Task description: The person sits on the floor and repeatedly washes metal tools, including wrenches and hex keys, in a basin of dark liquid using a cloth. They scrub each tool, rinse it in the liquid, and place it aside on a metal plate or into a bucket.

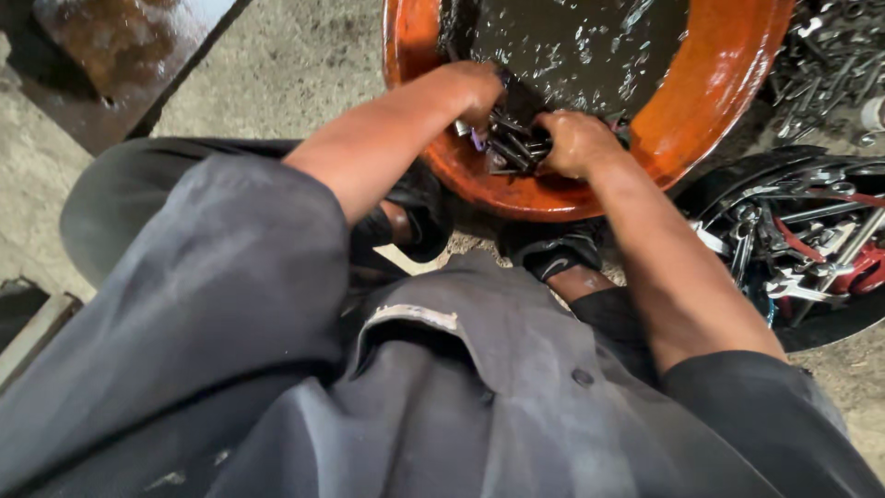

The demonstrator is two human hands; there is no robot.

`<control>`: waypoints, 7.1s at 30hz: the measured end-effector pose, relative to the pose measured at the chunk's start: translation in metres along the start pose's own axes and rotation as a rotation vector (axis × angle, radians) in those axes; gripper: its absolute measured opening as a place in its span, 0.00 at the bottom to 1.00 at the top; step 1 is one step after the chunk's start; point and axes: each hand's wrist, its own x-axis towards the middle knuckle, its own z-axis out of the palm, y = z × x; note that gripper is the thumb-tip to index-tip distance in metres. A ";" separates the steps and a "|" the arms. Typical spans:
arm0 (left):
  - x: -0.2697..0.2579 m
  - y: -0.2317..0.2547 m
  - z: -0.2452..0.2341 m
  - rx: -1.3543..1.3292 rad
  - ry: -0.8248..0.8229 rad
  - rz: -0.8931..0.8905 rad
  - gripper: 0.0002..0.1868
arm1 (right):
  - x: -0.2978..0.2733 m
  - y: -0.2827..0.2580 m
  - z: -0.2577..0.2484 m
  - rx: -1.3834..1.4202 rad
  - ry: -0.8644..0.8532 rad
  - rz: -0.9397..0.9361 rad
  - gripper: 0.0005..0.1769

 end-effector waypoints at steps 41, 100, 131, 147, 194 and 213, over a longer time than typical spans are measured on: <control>-0.008 -0.051 -0.074 -1.229 0.184 -0.032 0.14 | 0.018 0.030 -0.018 0.839 -0.041 0.149 0.28; 0.023 0.017 -0.032 -2.159 0.387 0.237 0.16 | 0.000 0.034 -0.053 1.141 0.612 -0.039 0.22; -0.020 -0.008 -0.052 -2.244 0.029 0.552 0.32 | 0.012 0.081 -0.028 0.640 0.860 0.335 0.50; -0.023 -0.031 -0.047 -2.082 0.181 0.165 0.19 | 0.016 -0.031 0.033 0.099 0.166 0.187 0.38; -0.029 0.013 -0.002 -2.119 0.081 0.431 0.30 | -0.020 -0.006 0.000 1.799 0.400 0.075 0.17; 0.010 0.031 -0.023 -1.489 0.371 -0.064 0.19 | -0.039 0.004 -0.008 2.023 0.432 -0.064 0.17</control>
